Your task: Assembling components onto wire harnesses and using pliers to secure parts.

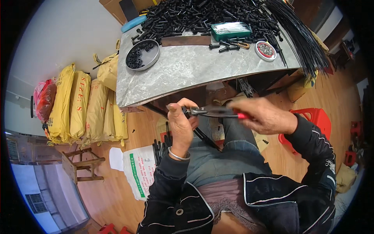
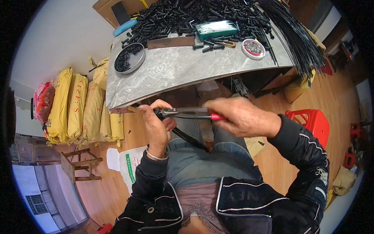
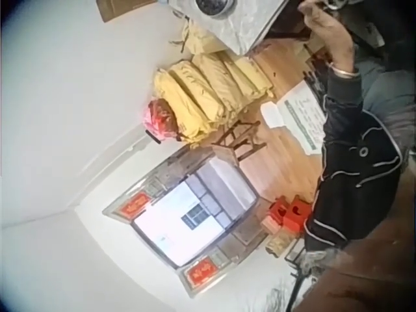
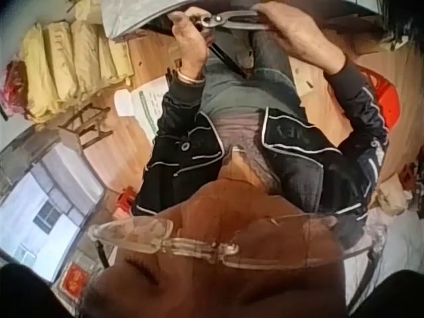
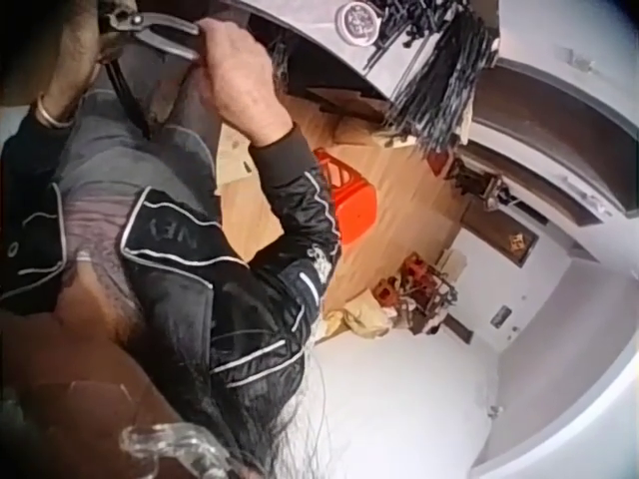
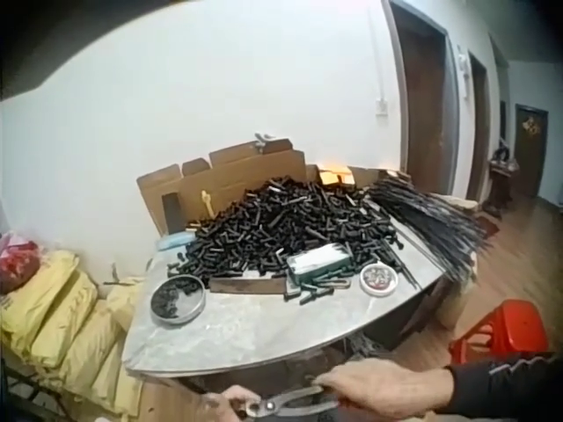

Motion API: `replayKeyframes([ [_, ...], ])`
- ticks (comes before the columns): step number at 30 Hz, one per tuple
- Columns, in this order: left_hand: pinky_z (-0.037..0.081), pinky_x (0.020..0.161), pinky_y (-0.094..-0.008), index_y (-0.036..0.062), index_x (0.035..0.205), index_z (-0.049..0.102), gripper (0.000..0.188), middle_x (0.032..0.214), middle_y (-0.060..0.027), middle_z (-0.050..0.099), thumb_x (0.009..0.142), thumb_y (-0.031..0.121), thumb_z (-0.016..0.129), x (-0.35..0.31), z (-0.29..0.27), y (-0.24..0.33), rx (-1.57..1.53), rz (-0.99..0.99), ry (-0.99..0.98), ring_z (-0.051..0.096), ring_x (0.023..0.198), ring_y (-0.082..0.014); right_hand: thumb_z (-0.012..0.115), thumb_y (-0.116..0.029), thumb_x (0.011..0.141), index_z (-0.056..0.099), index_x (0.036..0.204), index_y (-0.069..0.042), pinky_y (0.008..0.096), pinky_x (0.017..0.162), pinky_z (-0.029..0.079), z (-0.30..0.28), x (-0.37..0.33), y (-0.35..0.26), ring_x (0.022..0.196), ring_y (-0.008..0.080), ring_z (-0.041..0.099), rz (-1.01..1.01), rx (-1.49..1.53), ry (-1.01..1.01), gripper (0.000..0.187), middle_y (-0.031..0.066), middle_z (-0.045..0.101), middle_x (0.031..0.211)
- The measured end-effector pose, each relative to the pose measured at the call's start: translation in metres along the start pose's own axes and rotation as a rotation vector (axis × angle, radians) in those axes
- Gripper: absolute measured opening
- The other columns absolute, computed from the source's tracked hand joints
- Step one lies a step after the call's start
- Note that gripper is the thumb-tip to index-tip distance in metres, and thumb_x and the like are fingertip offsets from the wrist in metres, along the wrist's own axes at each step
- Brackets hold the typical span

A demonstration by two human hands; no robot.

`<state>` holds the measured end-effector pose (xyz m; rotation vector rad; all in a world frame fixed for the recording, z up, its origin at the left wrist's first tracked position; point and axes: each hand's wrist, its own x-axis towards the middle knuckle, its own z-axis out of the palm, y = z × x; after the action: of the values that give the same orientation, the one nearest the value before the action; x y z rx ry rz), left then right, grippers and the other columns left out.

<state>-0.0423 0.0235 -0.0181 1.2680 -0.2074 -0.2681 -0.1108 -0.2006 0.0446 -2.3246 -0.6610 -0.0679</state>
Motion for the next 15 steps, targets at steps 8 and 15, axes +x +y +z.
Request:
replayKeyframes([
  [8, 0.027, 0.044, -0.0188, 0.0034, 0.067, 0.058, 0.075, 0.054, 0.0047, 0.046, 0.096, 0.064, 0.023, -0.013, 0.008, 0.01, 0.145, 0.033, 0.072, 0.04, 0.048, -0.0028, 0.063, -0.021, 0.088, 0.051, 0.087, -0.001, 0.0251, 0.041, 0.045, 0.008, -0.005, -0.02, 0.042, 0.0132, 0.057, 0.83, 0.91, -0.796, 0.023, 0.0067, 0.057, 0.056],
  [15, 0.027, 0.048, -0.0187, 0.004, 0.073, 0.058, 0.072, 0.058, 0.0051, 0.045, 0.095, 0.064, 0.025, -0.013, 0.005, 0.009, 0.099, 0.025, 0.004, 0.038, 0.053, -0.002, 0.058, -0.01, 0.09, 0.052, 0.109, 0.001, 0.0277, 0.053, 0.048, -0.007, 0.008, -0.017, 0.059, 0.0141, 0.06, 0.704, 0.644, -0.546, 0.023, 0.0056, 0.06, 0.068],
])
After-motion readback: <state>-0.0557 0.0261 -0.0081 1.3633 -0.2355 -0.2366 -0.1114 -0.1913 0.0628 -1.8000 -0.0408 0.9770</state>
